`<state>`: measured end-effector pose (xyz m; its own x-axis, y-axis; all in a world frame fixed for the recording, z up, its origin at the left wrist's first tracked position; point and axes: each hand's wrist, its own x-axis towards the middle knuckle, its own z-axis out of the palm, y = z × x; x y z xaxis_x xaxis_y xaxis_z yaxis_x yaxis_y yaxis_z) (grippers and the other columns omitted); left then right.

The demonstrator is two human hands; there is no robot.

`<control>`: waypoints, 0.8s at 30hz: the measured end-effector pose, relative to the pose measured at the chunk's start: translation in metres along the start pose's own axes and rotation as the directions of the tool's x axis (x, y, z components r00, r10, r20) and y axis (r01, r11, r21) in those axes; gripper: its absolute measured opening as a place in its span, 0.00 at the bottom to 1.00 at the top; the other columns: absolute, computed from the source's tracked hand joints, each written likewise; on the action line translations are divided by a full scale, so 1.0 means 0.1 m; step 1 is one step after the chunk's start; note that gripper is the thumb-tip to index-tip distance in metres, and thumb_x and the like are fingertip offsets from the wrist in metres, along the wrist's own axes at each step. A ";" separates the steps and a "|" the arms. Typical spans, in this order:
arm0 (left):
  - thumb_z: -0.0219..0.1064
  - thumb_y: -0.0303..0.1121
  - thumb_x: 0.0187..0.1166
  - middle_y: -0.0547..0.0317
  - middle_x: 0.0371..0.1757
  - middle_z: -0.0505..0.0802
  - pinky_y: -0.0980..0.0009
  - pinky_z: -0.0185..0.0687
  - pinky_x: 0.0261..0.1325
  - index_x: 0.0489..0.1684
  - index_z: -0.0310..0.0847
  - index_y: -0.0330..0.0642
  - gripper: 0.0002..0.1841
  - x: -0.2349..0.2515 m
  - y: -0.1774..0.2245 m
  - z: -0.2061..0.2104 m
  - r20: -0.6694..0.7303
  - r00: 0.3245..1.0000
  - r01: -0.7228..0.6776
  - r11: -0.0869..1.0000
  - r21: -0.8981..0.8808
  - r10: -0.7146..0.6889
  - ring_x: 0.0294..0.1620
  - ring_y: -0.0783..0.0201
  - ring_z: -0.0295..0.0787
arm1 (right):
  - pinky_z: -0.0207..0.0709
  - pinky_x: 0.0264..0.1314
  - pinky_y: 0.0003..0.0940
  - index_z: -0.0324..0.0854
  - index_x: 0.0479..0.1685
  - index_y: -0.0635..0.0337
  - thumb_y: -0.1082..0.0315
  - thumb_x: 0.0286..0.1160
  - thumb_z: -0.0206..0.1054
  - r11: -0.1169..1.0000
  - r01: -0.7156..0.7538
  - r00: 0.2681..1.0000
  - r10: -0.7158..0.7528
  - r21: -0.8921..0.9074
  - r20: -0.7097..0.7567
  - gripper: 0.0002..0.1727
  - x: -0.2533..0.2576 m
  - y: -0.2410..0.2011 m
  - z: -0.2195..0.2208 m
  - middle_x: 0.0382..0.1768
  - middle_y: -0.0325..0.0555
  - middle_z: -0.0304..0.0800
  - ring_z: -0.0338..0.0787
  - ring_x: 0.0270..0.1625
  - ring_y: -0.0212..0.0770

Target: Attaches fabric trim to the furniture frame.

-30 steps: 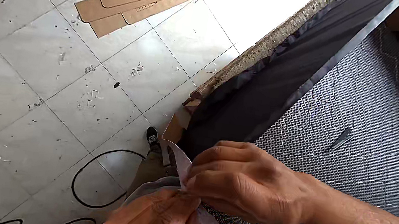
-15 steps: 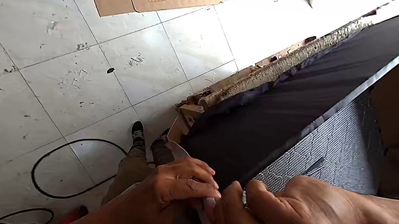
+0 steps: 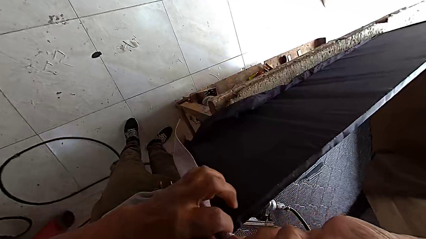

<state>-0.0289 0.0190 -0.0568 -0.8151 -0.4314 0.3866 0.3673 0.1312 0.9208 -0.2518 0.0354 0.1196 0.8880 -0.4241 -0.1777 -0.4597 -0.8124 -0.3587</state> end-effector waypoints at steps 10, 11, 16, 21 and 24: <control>0.47 0.40 0.95 0.55 0.26 0.80 0.73 0.73 0.30 0.36 0.72 0.40 0.17 0.24 -0.13 0.14 -0.029 0.991 -0.132 0.981 -0.139 0.130 0.26 0.64 0.78 | 0.41 0.15 0.32 0.72 0.31 0.61 0.79 0.84 0.54 0.992 -0.073 0.997 0.073 0.101 0.010 0.11 0.13 0.03 -0.08 0.21 0.42 0.62 0.55 0.16 0.36; 0.48 0.38 0.94 0.55 0.25 0.80 0.73 0.72 0.29 0.35 0.74 0.39 0.17 0.30 -0.13 0.12 0.006 0.990 -0.139 0.982 -0.124 0.141 0.26 0.65 0.78 | 0.42 0.15 0.32 0.73 0.32 0.60 0.77 0.86 0.53 0.979 -0.128 0.991 0.121 0.158 0.052 0.11 0.09 -0.01 -0.08 0.21 0.41 0.62 0.57 0.16 0.36; 0.55 0.33 0.89 0.61 0.25 0.87 0.78 0.75 0.28 0.35 0.81 0.38 0.13 0.52 -0.12 0.07 0.106 0.985 -0.135 0.991 -0.007 0.135 0.27 0.72 0.83 | 0.49 0.16 0.35 0.73 0.32 0.59 0.73 0.86 0.50 0.932 -0.241 0.970 0.227 0.271 0.082 0.12 -0.09 -0.09 0.09 0.19 0.41 0.62 0.62 0.17 0.40; 0.58 0.37 0.90 0.63 0.38 0.89 0.68 0.80 0.50 0.43 0.84 0.46 0.10 0.30 0.08 0.00 -0.069 0.995 -0.048 0.973 0.224 0.065 0.44 0.66 0.85 | 0.60 0.19 0.38 0.73 0.35 0.58 0.71 0.86 0.51 0.907 -0.234 0.972 0.223 0.349 0.072 0.10 -0.24 -0.13 0.20 0.21 0.44 0.69 0.71 0.21 0.44; 0.65 0.39 0.86 0.58 0.58 0.94 0.61 0.79 0.72 0.51 0.90 0.47 0.10 0.01 0.34 -0.04 -0.102 0.995 0.020 0.999 0.028 -0.017 0.67 0.59 0.86 | 0.61 0.18 0.36 0.77 0.35 0.59 0.74 0.85 0.52 0.890 -0.219 0.971 0.240 0.400 -0.004 0.11 -0.14 -0.07 0.20 0.19 0.43 0.71 0.72 0.19 0.43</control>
<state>-0.0154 0.0192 -0.0256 -0.7712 -0.5226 0.3635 0.3381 0.1476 0.9295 -0.2607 0.0552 0.1065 0.7514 -0.6085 -0.2554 -0.6006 -0.4702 -0.6467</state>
